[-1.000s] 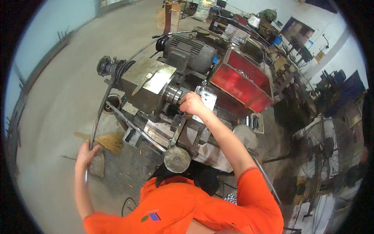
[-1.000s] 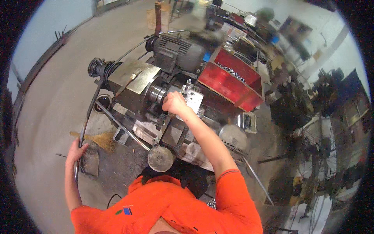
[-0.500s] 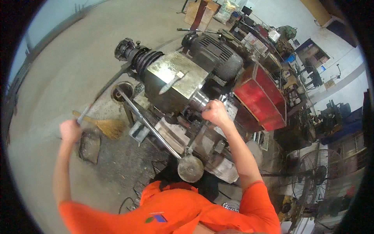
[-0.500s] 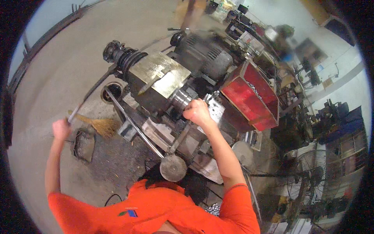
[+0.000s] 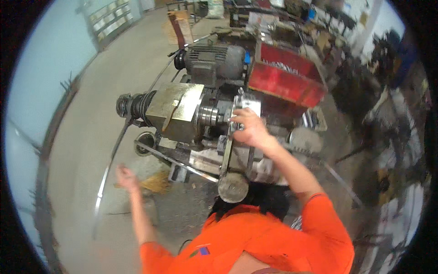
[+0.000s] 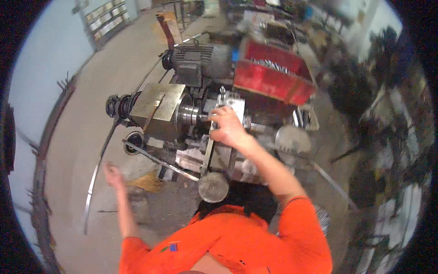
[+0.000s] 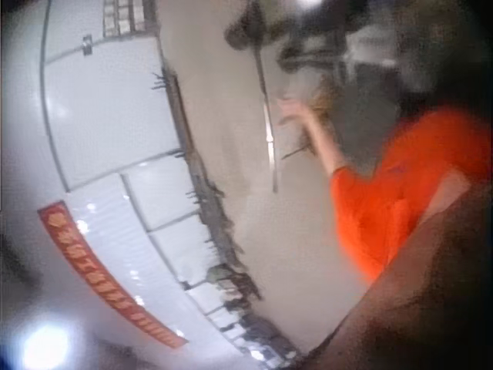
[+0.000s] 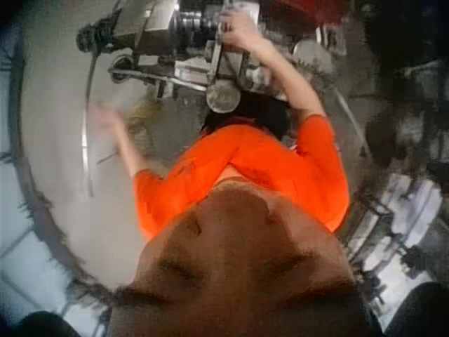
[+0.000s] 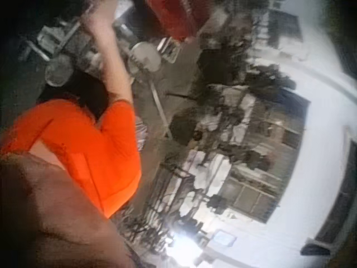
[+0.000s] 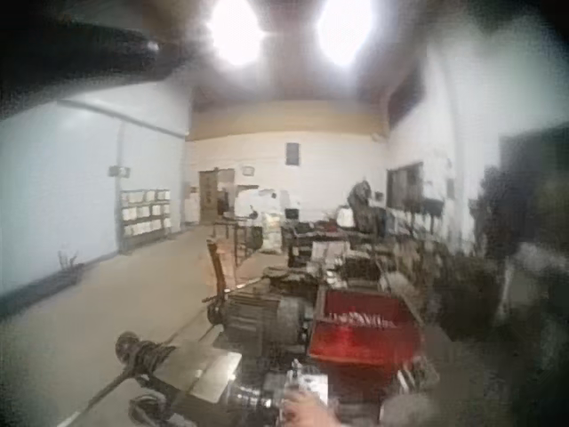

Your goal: The person operates a metal turning machine, repeatedly inserting small metal pieces into the chuck, actuating the machine with a lever, and removing the processed pieces into a red bin. The cycle is repeated continuously throughout the clip.

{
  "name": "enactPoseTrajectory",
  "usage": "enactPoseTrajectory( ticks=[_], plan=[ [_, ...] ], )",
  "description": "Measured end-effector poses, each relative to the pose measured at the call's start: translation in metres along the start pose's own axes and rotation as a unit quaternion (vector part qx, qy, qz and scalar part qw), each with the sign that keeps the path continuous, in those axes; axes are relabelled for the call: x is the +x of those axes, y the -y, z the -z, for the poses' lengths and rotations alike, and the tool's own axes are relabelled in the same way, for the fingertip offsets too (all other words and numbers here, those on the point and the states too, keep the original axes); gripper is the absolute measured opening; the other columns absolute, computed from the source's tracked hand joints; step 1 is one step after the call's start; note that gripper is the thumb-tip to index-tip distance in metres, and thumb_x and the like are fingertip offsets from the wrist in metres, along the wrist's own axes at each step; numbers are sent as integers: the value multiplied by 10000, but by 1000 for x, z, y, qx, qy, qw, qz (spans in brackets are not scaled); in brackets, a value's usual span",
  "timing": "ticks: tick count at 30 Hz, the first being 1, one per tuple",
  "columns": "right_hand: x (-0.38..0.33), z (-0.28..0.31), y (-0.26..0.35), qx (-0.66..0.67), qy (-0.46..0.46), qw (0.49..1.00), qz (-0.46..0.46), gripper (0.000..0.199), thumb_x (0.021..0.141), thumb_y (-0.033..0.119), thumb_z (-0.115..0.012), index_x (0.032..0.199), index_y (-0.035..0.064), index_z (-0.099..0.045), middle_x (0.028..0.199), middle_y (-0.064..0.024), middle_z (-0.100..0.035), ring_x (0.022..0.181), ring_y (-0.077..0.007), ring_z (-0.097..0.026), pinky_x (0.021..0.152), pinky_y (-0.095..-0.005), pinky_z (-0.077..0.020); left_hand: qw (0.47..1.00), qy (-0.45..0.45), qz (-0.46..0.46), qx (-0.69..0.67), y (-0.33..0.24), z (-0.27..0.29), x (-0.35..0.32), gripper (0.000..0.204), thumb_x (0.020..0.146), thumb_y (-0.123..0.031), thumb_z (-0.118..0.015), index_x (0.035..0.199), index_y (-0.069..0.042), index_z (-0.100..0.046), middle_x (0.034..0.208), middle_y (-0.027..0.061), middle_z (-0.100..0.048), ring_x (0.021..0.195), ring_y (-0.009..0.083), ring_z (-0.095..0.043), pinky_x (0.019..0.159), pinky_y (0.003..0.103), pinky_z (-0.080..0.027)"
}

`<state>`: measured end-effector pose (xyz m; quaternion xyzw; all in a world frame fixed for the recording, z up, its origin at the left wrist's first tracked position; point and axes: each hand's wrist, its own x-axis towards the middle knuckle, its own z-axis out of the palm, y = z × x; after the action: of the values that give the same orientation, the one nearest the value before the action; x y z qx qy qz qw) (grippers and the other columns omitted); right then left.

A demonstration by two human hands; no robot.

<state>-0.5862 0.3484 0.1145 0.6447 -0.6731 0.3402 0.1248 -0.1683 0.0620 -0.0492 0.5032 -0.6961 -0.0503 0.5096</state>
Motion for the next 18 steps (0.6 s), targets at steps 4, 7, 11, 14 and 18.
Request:
enactPoseTrajectory(
  ticks=[4,7,11,14,18],
  plan=[
    [-69,64,-7,-30,8,995,-97,411,538,193,-646,920,41,-649,987,-129,-621,909,-334,-547,802,-399,-456,877,475,35,66,-33,-70,-115,437,728,-334,-667,1008,-5,-606,920,220,-646,890,335,-643,756,402,-495],
    [-137,108,-12,-32,-13,978,-203,380,554,144,-631,910,12,-650,971,-135,-627,903,-338,-556,801,-404,-458,759,546,-132,330,-32,-83,-127,329,763,-308,-621,970,-52,-618,932,179,-656,864,299,-654,753,411,-510],
    [-230,154,-34,-77,-39,923,-376,404,565,136,-624,954,32,-661,952,-160,-641,924,-338,-584,831,-384,-464,685,564,-261,379,-29,-94,-77,269,799,-328,-590,959,-117,-634,922,136,-662,847,289,-652,688,403,-524],
    [-295,186,-60,-160,-28,863,-479,515,550,90,-648,1063,42,-625,1075,-167,-612,1030,-333,-552,895,-401,-438,714,566,-220,348,-24,-96,-81,307,798,-382,-600,995,-148,-633,921,133,-664,853,300,-647,696,414,-518],
    [-435,226,-118,-276,125,664,-684,632,593,81,-654,1213,59,-534,1144,-209,-572,1056,-359,-545,898,-411,-447,788,554,-77,257,16,-85,-66,378,769,-399,-641,1065,-164,-627,913,127,-669,859,319,-640,709,427,-511]
  ],
)
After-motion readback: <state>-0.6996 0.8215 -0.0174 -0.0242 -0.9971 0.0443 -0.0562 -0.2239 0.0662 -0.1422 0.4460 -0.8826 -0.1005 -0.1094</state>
